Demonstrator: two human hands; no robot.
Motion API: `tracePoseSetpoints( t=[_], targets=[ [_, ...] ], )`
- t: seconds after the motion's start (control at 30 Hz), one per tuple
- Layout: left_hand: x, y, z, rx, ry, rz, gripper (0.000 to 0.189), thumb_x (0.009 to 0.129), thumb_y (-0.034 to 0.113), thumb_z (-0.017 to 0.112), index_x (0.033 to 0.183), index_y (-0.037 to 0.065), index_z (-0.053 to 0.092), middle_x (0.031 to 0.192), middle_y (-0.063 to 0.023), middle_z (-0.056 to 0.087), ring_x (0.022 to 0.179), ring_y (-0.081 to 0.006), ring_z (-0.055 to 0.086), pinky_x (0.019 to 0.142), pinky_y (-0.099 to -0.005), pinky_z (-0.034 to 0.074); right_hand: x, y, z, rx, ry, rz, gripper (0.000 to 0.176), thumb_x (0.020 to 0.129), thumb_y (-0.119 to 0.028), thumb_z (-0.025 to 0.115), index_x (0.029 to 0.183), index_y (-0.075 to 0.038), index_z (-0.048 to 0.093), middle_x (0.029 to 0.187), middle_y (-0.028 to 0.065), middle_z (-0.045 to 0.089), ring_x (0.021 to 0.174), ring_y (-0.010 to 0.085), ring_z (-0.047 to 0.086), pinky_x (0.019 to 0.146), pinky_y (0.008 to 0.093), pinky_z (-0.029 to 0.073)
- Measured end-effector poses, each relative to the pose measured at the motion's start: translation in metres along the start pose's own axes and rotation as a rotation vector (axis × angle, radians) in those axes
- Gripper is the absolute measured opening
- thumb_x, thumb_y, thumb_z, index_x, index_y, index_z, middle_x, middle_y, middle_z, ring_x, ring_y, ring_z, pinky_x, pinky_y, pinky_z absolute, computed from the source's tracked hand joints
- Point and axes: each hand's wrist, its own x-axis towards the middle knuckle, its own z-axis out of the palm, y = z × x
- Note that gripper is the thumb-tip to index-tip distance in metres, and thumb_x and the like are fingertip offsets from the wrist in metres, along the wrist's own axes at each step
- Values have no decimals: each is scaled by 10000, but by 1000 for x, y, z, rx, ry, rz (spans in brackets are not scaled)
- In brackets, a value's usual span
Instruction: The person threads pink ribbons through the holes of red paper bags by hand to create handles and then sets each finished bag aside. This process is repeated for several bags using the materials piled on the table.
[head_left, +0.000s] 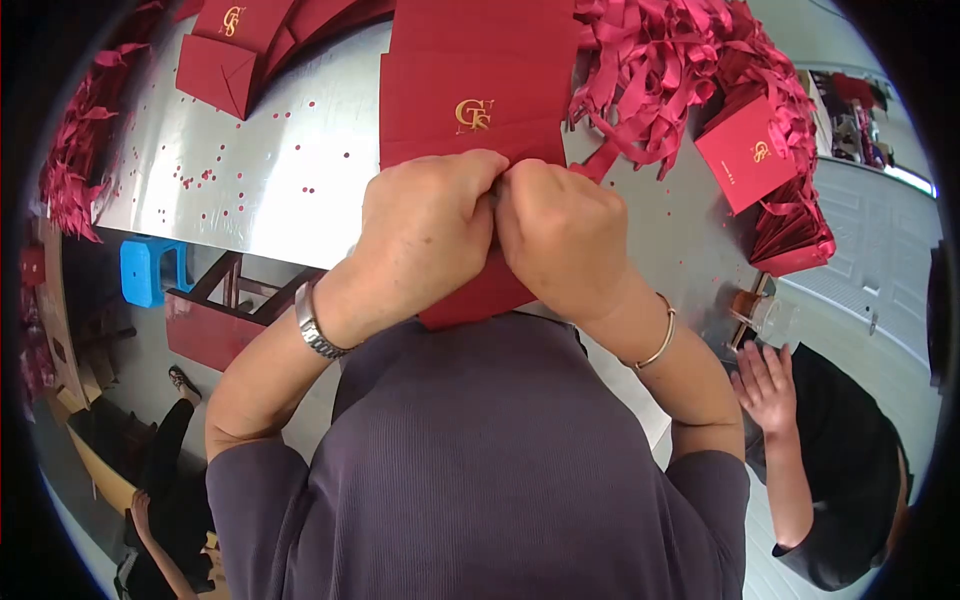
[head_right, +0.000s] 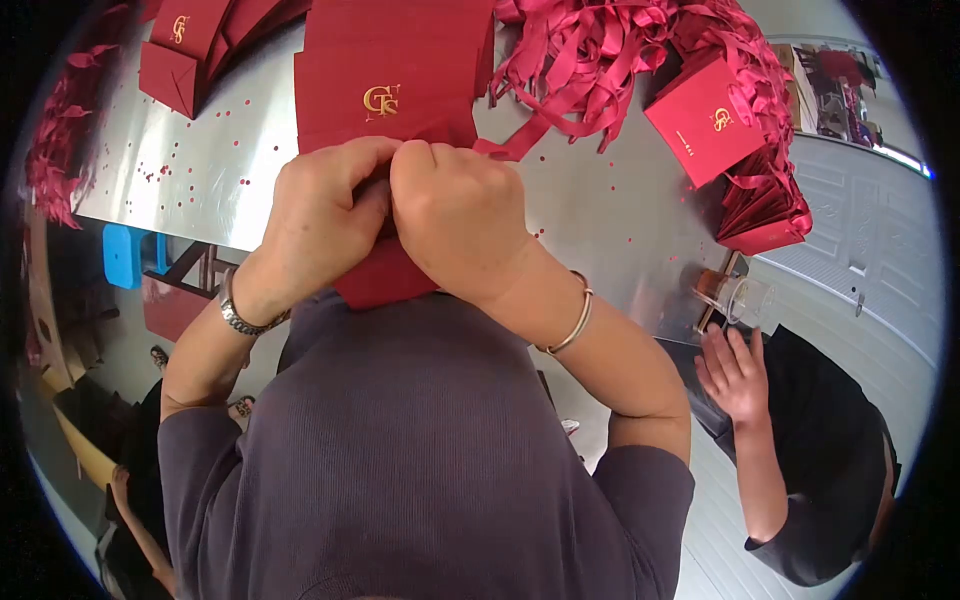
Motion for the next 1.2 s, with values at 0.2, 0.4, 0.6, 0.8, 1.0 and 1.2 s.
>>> tracePoseSetpoints(
  t=[0.2,0.4,0.6,0.8,1.0,1.2],
  targets=[
    [10,-13,-21,-415,-176,-193,189,935,92,579,1070,-13,660,899,-46,702,866,-135,642,793,-262,496,-5,5,3,265,134,39,80,797,-55,690,797,-46,611,687,113,613,594,287,613,519,373,470],
    [38,-11,-42,-368,-523,-307,155,940,65,569,1024,-16,670,863,-7,685,804,-85,598,759,-230,488,-6,4,-1,261,166,44,179,781,-141,722,781,-63,562,658,78,598,595,259,608,524,365,468],
    [35,-6,-34,-91,-396,-50,83,836,-4,608,902,-18,658,780,-145,665,710,-181,643,673,-297,503,-13,5,4,321,170,122,235,757,-210,757,872,-76,602,708,66,629,636,256,624,563,364,470],
    [27,-16,-24,178,-95,68,96,830,27,610,903,-14,658,750,-166,656,649,-211,643,616,-313,499,-35,9,25,76,202,159,415,712,-299,790,1032,-95,621,777,17,637,725,211,610,646,361,403],
    [10,-43,-44,-87,129,-467,170,894,80,573,987,-47,637,767,-87,677,597,-124,606,554,-258,475,-35,15,32,84,185,193,439,696,-336,796,1034,-114,625,779,2,638,720,188,603,673,344,365],
    [-15,-31,-35,102,309,-119,231,831,21,646,1060,-11,655,935,-169,668,743,-288,659,691,-360,522,-34,15,31,106,157,173,433,707,-338,788,1047,-128,620,797,5,637,755,189,605,709,367,360]
  ],
)
